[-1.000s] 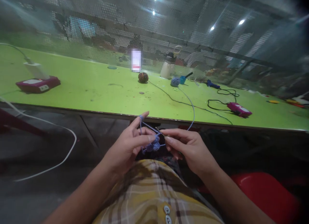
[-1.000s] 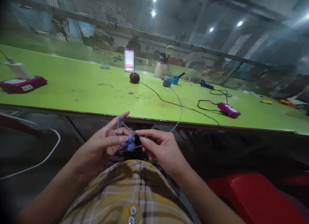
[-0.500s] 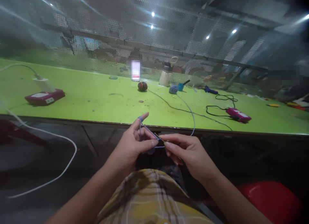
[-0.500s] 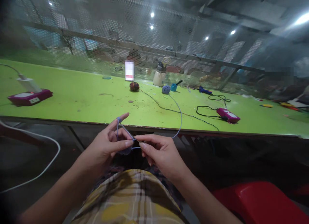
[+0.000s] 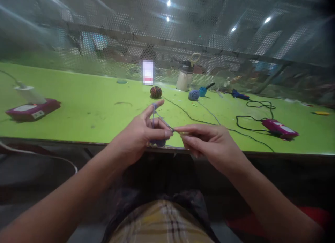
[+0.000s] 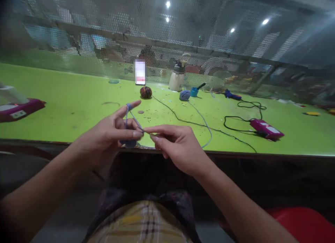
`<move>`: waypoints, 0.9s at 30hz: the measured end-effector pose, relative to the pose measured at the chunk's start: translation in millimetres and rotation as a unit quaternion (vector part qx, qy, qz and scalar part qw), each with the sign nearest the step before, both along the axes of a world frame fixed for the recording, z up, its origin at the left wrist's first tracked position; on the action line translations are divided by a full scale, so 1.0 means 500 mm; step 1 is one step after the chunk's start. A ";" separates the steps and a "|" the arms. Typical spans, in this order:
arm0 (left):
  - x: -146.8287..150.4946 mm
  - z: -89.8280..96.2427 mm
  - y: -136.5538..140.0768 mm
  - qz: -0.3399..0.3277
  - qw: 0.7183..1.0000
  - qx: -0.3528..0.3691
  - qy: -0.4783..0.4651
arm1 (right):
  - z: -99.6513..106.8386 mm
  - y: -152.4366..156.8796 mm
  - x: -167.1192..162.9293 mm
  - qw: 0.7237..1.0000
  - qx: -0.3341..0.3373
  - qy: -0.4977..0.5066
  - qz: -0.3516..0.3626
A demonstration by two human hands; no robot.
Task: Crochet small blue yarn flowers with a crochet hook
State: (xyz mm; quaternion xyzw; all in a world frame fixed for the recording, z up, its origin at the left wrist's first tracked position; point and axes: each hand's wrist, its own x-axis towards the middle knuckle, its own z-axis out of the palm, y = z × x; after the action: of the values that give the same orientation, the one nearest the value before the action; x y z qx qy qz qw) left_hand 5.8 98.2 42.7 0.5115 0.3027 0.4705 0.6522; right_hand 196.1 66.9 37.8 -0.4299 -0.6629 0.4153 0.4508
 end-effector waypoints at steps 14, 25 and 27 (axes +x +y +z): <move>0.012 0.019 0.224 -0.069 0.996 0.032 -0.040 | 0.046 0.233 0.024 0.995 0.080 -0.056 0.018; 0.032 0.044 0.264 -0.022 0.997 -0.025 -0.063 | 0.041 0.285 0.023 0.999 0.049 0.010 -0.014; 0.025 0.033 0.253 -0.017 0.996 -0.055 -0.063 | 0.032 0.283 0.012 0.999 0.032 0.019 -0.013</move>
State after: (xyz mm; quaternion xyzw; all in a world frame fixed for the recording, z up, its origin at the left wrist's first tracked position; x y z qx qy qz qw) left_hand 18.5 224.5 59.2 0.4491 0.2783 0.4731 0.7050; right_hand 202.1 208.2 53.8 -0.4160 -0.6618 0.3957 0.4822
